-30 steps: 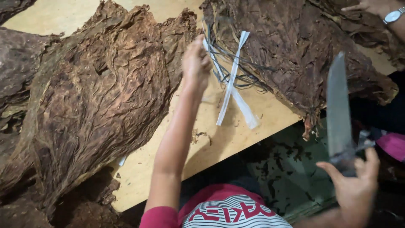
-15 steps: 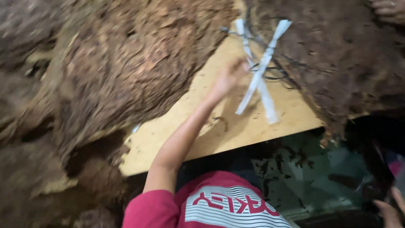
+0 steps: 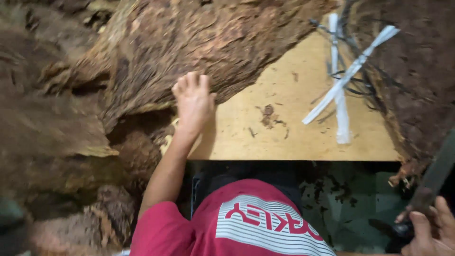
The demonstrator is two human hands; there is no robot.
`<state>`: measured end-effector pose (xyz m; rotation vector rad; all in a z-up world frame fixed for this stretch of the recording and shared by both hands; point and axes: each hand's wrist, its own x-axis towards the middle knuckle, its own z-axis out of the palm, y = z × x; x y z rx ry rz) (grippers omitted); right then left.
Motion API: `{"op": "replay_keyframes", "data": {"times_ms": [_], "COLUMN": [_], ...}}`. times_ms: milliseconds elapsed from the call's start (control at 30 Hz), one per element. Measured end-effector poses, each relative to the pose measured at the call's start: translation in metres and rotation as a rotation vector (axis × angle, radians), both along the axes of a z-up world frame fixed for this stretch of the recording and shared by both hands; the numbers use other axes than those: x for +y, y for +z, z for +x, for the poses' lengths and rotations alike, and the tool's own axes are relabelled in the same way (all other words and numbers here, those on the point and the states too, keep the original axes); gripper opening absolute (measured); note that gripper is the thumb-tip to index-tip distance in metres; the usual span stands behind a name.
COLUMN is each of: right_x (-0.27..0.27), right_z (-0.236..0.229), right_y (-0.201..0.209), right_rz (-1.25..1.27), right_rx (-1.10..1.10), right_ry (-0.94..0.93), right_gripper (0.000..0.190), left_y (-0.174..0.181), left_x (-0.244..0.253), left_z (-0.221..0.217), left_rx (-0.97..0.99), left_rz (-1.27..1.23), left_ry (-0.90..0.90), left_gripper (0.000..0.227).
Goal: The person uses a large knife to cut white plastic ties from a large, dark brown, textured material on a wooden table. They repeatedly pick up the ties, cut them into smaller pieces, and place the cut pieces on the table.
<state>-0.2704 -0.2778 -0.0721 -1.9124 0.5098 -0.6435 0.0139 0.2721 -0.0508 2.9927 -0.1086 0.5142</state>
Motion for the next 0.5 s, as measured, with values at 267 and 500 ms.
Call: {"op": "replay_keyframes", "data": {"times_ms": [267,500], "right_x": [0.042,0.08], "right_z": [0.071,0.088], "right_y": [0.005,0.014], "right_rz": [-0.295,-0.265], "right_rx": [0.04,0.059], "right_ry": [0.287,0.404], "right_gripper": [0.056,0.054], "left_y": [-0.044,-0.024], "left_x": [0.067,0.046], "left_z": [-0.075,-0.075], "left_rx": [0.038,0.057], "left_rz": [-0.096,-0.292], "left_ry": [0.302,0.305], "left_gripper": [0.013,0.032]}}
